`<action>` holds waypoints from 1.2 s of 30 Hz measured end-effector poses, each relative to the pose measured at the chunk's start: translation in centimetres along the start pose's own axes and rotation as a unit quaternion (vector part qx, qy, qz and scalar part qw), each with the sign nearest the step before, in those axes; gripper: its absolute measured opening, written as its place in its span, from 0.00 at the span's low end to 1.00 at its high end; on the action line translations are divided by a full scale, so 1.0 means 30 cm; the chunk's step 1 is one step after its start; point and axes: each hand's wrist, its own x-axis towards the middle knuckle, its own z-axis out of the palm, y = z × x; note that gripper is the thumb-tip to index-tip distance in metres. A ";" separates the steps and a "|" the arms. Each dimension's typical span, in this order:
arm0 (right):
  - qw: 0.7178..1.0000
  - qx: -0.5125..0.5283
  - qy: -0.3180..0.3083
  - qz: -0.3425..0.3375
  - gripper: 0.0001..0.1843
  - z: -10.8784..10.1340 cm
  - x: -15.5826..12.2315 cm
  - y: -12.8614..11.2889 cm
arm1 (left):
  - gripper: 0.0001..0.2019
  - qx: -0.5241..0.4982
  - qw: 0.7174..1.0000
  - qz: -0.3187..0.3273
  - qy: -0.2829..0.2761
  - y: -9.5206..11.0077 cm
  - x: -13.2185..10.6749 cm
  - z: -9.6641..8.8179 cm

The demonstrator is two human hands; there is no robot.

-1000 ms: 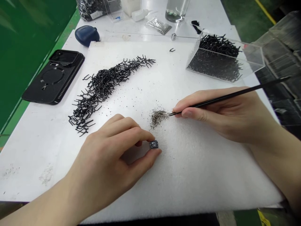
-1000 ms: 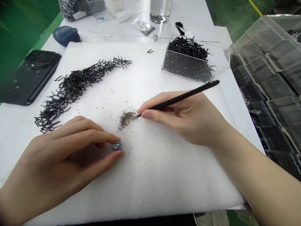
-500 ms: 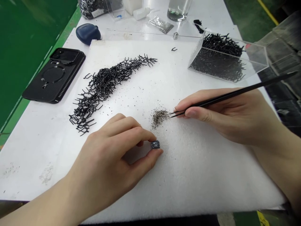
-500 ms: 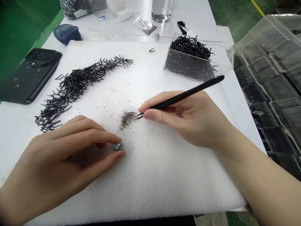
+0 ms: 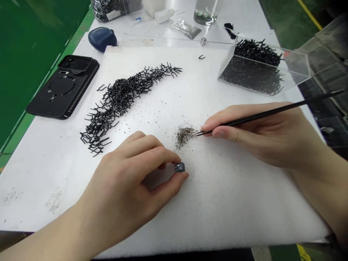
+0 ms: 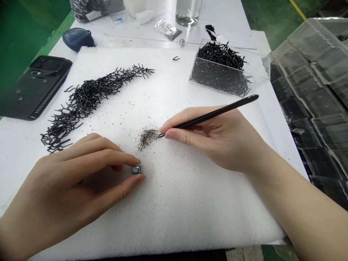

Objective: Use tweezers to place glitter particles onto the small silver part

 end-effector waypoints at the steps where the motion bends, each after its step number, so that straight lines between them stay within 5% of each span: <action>1: 1.000 0.000 -0.001 0.002 0.05 -0.001 0.000 0.000 | 0.02 0.000 1.000 -0.001 0.000 0.000 -0.001 0.000; 13: 0.998 0.042 0.028 0.042 0.03 -0.006 -0.011 -0.057 | 0.02 -0.026 0.999 0.007 0.022 -0.006 0.001 0.011; 22: 0.989 0.088 -0.119 0.017 0.10 0.030 -0.024 -0.068 | 0.02 -0.036 0.998 0.024 0.040 -0.010 -0.001 0.021; 36: 0.985 0.120 -0.122 0.013 0.16 0.043 -0.016 -0.062 | 0.02 -0.029 0.999 0.021 0.030 -0.011 -0.012 0.025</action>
